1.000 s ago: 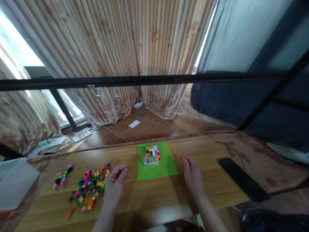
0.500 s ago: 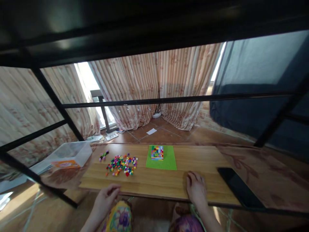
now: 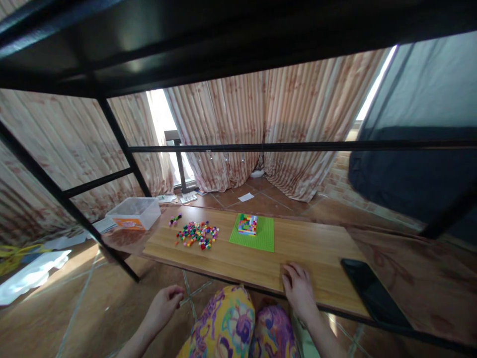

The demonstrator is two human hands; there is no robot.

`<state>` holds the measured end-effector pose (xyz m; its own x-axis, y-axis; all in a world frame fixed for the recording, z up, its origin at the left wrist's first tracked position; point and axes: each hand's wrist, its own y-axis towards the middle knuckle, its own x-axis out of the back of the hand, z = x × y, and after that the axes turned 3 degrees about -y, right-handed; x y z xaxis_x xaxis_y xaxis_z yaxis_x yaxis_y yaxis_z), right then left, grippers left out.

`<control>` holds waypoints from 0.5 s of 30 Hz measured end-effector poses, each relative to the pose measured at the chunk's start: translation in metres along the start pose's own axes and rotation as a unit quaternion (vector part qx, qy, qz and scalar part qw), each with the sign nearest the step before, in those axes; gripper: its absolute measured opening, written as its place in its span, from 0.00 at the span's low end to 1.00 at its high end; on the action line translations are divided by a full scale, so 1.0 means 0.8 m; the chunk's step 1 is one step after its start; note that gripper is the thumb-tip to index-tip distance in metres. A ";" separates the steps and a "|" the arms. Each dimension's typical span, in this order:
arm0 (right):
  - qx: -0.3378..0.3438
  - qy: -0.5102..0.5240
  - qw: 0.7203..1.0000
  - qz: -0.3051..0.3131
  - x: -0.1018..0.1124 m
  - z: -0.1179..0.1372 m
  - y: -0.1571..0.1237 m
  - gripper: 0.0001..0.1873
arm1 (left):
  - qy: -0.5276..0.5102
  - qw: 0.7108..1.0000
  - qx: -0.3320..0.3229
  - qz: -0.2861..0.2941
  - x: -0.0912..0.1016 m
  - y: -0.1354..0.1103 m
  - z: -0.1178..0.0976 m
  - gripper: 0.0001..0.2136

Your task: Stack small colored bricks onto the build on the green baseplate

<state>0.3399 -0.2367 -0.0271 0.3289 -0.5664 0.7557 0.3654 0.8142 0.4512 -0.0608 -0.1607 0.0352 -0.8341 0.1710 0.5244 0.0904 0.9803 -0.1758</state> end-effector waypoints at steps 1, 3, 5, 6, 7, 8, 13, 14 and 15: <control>0.003 0.017 1.000 0.014 0.006 -0.001 -0.007 0.19 | 0.013 1.000 -0.007 0.013 -0.010 0.006 0.002 0.11; -0.001 0.048 0.998 0.052 0.025 -0.005 -0.018 0.19 | 0.034 0.999 -0.020 0.031 -0.033 0.016 0.005 0.10; -0.020 0.075 0.992 0.099 0.050 -0.014 -0.025 0.19 | 0.037 0.998 -0.023 0.049 -0.057 0.023 0.006 0.09; -0.037 0.088 0.988 0.123 0.065 -0.019 -0.027 0.20 | 0.038 0.997 -0.024 0.058 -0.067 0.026 0.005 0.08; -0.062 0.100 0.984 0.136 0.081 -0.025 -0.029 0.21 | 0.042 0.996 -0.027 0.071 -0.076 0.029 0.004 0.08; -0.088 0.107 0.980 0.144 0.098 -0.030 -0.030 0.22 | 0.045 0.995 -0.031 0.084 -0.084 0.032 0.002 0.08; -0.191 0.101 0.970 0.115 0.185 -0.039 -0.058 0.25 | 0.061 0.987 -0.062 0.134 -0.108 0.044 -0.008 0.09; -0.206 0.095 0.969 0.100 0.199 -0.037 -0.070 0.25 | 0.063 0.985 -0.068 0.145 -0.112 0.045 -0.009 0.09; -0.224 0.090 0.967 0.082 0.211 -0.032 -0.083 0.25 | 0.066 0.982 -0.073 0.159 -0.116 0.044 -0.009 0.09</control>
<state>0.3938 -0.3896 0.0583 0.5460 -0.4808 0.6861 0.6231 0.7805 0.0511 0.0241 -0.1413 -0.0135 -0.6746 0.4722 0.5673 0.4202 0.8776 -0.2308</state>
